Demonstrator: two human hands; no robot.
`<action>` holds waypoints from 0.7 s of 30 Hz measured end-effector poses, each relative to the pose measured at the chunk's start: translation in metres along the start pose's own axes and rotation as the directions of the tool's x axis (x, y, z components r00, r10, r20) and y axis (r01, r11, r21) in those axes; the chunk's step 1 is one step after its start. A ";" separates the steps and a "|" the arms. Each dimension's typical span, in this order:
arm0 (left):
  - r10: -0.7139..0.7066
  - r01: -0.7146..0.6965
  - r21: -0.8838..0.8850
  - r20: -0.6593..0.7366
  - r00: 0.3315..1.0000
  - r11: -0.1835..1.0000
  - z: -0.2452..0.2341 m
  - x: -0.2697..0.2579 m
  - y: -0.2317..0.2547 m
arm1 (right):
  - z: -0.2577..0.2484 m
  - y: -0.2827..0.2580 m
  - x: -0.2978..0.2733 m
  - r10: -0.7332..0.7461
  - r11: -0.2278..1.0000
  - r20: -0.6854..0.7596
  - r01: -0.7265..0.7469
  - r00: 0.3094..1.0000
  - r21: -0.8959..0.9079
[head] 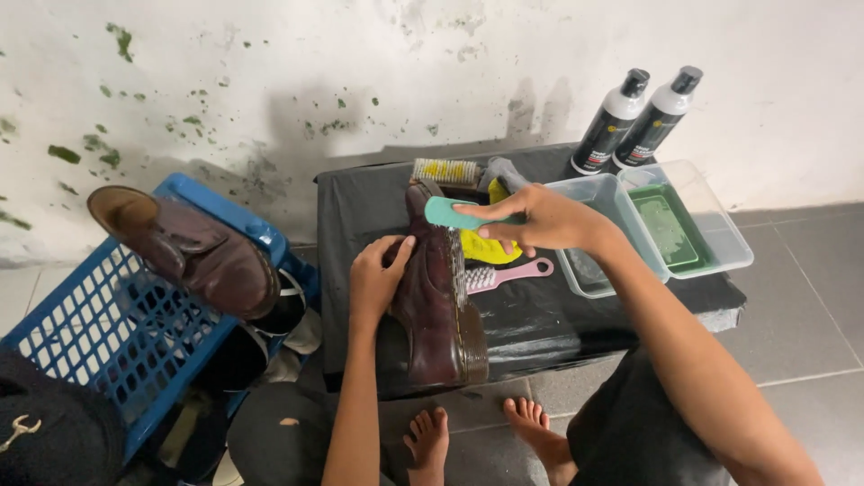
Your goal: The person scrubs a brown leather shoe with a teal brush, focusing on the side and heel areas. They hold the shoe steady with their left hand while scrubbing with their right hand.
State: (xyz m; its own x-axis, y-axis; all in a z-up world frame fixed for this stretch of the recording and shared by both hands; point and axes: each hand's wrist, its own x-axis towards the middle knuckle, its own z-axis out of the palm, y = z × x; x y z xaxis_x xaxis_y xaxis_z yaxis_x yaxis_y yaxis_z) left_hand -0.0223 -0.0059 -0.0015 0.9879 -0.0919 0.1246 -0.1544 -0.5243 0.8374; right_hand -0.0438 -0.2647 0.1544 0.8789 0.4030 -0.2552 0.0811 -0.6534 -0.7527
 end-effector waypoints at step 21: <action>-0.070 0.074 -0.036 0.089 0.994 0.997 -0.006 0.011 0.004 | -0.024 0.014 0.029 0.047 0.999 0.090 -0.049 0.995 0.024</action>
State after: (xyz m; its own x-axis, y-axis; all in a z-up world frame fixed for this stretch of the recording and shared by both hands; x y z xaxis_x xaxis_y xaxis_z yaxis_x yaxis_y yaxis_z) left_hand -0.0120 -0.0042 0.0065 0.9914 -0.1294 0.0178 -0.0806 -0.4991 0.8628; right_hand -0.0061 -0.2772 0.1509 0.8358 0.4282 -0.3436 0.0268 -0.6569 -0.7535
